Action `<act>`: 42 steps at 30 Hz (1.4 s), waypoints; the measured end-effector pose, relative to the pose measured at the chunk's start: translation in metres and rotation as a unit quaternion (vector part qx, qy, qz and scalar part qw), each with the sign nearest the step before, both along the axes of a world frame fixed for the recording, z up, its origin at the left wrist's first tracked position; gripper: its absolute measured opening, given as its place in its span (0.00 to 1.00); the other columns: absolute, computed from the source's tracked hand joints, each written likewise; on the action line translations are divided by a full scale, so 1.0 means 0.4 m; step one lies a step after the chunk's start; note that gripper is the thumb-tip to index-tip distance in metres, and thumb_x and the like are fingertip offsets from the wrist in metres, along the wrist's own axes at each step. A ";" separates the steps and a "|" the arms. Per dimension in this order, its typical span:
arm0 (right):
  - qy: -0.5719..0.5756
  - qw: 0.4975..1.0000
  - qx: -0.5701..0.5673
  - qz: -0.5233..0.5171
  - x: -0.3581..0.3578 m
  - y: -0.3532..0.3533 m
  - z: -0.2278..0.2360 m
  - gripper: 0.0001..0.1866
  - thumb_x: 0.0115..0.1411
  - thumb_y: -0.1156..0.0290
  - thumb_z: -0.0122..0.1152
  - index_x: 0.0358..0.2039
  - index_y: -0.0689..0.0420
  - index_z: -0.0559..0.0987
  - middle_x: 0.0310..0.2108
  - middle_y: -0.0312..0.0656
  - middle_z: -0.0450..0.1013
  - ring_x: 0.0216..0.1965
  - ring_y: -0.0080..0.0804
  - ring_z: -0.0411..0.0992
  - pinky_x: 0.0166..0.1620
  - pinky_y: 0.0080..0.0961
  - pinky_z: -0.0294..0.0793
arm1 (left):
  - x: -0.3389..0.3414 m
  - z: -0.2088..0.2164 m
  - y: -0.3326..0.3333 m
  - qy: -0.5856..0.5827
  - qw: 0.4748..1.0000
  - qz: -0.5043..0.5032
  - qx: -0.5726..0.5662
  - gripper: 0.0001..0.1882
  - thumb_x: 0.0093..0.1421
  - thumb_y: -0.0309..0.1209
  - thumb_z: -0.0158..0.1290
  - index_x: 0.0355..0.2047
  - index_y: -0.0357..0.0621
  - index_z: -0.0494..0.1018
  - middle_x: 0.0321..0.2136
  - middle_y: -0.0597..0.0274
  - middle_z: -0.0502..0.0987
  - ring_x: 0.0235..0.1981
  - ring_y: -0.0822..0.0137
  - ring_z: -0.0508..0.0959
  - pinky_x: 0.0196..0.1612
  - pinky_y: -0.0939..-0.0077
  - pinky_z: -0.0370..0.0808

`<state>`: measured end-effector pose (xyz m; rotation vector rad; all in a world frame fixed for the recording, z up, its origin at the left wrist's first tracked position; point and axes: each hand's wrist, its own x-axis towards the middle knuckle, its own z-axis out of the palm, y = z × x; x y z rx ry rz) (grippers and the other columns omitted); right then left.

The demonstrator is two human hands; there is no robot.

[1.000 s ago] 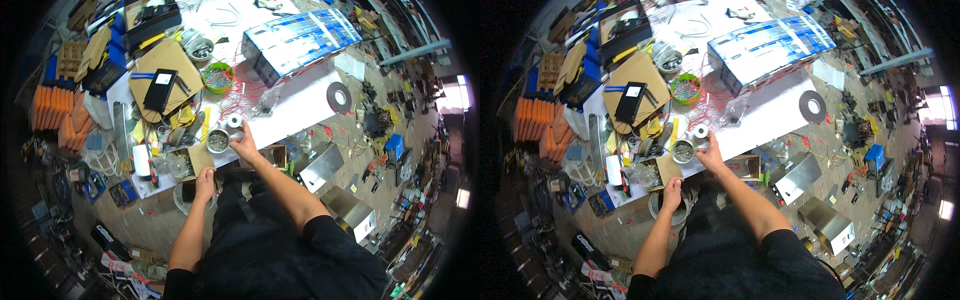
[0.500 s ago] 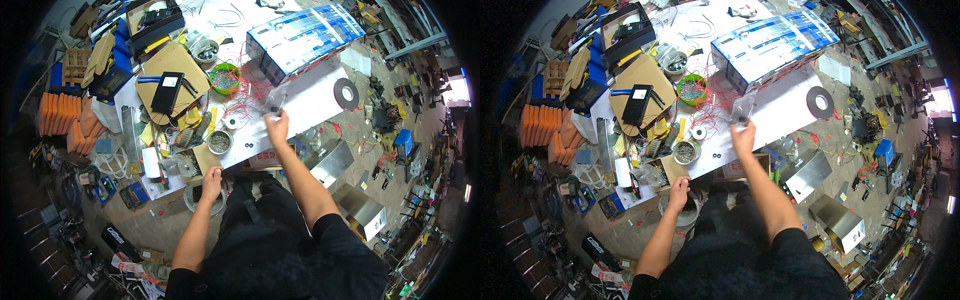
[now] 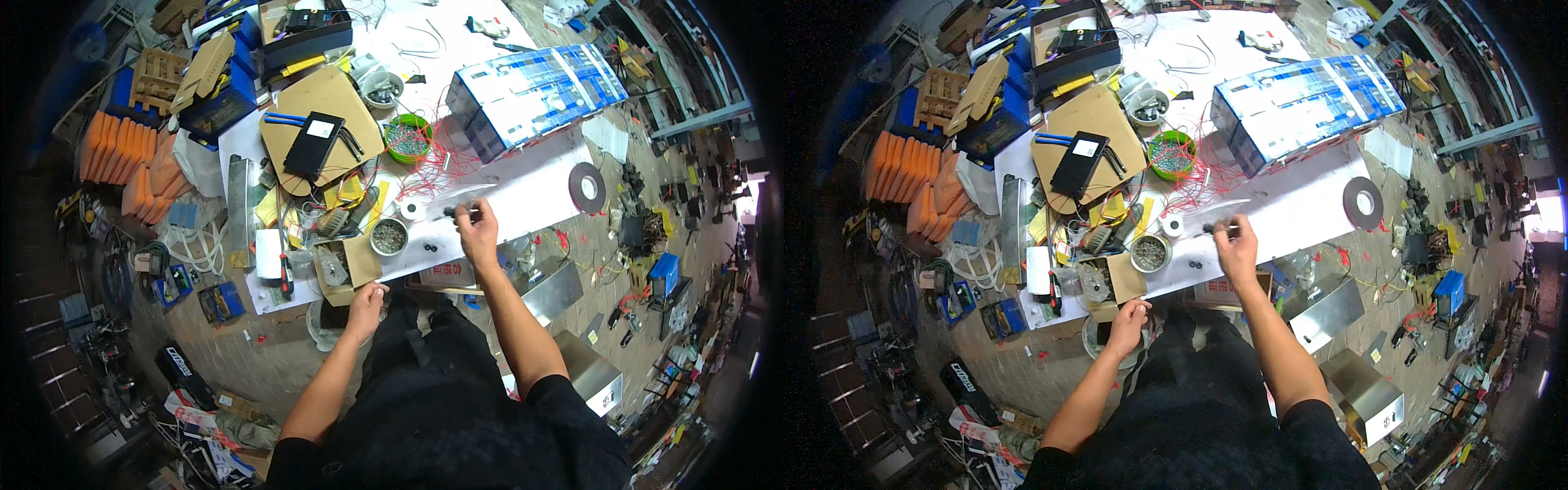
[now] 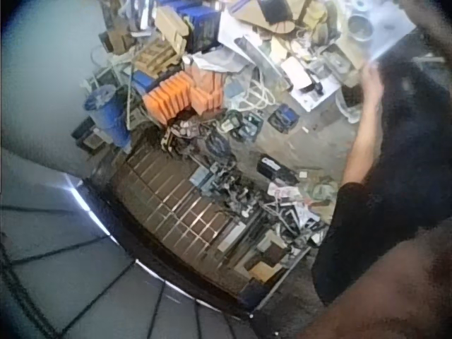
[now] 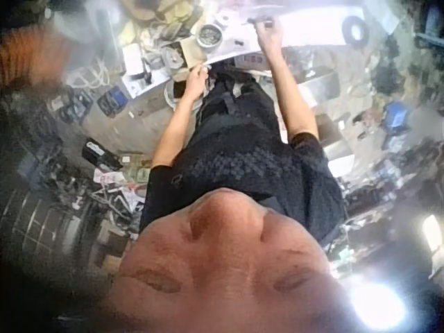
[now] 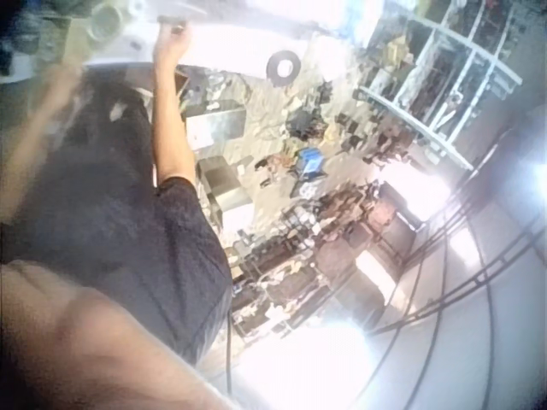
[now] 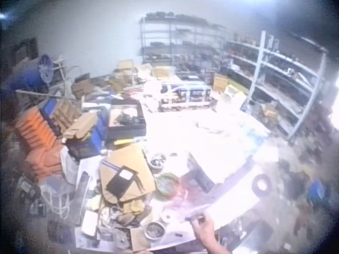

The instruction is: The person assembles a small metal box by hand, attaching a latch and securing it with screws. They handle small hardware components and use a screwdriver to fasten parts together in a cluttered workshop.

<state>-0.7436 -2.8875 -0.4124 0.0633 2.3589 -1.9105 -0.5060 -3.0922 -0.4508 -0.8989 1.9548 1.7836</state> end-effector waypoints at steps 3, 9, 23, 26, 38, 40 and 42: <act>0.007 0.995 -0.054 0.088 -0.023 -0.142 0.083 0.07 0.61 0.74 0.64 0.36 0.61 0.75 0.27 0.35 0.74 0.27 0.20 0.71 0.32 0.21 0.72 | 0.007 0.015 0.004 0.020 1.000 0.007 -0.001 0.12 0.73 0.34 0.46 0.45 0.42 0.76 0.38 0.68 0.73 0.38 0.76 0.73 0.46 0.78 0.74; 0.059 0.973 -0.018 0.224 -0.099 -0.433 0.130 0.19 0.62 0.69 0.64 0.52 0.63 0.76 0.43 0.46 0.76 0.34 0.25 0.76 0.36 0.24 0.76 | 0.040 0.016 0.016 0.094 0.994 0.040 -0.026 0.12 0.71 0.33 0.46 0.43 0.41 0.77 0.37 0.59 0.77 0.33 0.67 0.77 0.42 0.71 0.75; 0.167 0.827 0.479 0.243 -0.276 -0.361 -0.045 0.12 0.61 0.69 0.50 0.41 0.60 0.76 0.42 0.57 0.74 0.35 0.63 0.77 0.39 0.54 0.78 | 0.116 0.069 -0.048 0.090 0.986 0.116 0.074 0.14 0.72 0.35 0.47 0.46 0.40 0.77 0.37 0.59 0.81 0.39 0.69 0.80 0.45 0.72 0.76; 0.220 0.802 0.501 0.240 -0.299 -0.331 -0.055 0.12 0.63 0.67 0.50 0.36 0.58 0.80 0.41 0.53 0.76 0.34 0.56 0.79 0.36 0.50 0.79 | 0.126 0.067 -0.056 0.081 0.991 0.098 0.039 0.14 0.71 0.36 0.48 0.46 0.41 0.77 0.34 0.59 0.81 0.37 0.69 0.80 0.44 0.72 0.76; 0.219 0.783 0.431 0.390 -0.255 -0.174 0.154 0.10 0.60 0.65 0.64 0.39 0.56 0.82 0.55 0.45 0.73 0.40 0.54 0.78 0.42 0.46 0.78 | 0.233 0.052 -0.121 0.060 0.995 0.079 0.000 0.14 0.74 0.36 0.45 0.45 0.40 0.75 0.34 0.63 0.80 0.37 0.72 0.80 0.41 0.75 0.76; 0.225 0.772 0.435 0.406 -0.243 -0.179 0.207 0.09 0.59 0.64 0.64 0.38 0.55 0.82 0.56 0.45 0.72 0.40 0.53 0.79 0.42 0.46 0.78 | 0.240 0.046 -0.124 0.069 0.994 0.082 -0.006 0.14 0.74 0.36 0.45 0.45 0.40 0.75 0.33 0.63 0.80 0.36 0.72 0.80 0.41 0.75 0.76; 0.229 0.755 0.446 0.423 -0.232 -0.202 0.269 0.10 0.59 0.64 0.65 0.38 0.54 0.82 0.58 0.45 0.71 0.40 0.52 0.79 0.42 0.45 0.78 | 0.244 0.042 -0.128 0.072 0.993 0.088 -0.010 0.13 0.74 0.36 0.45 0.45 0.40 0.75 0.33 0.63 0.80 0.36 0.72 0.80 0.41 0.75 0.76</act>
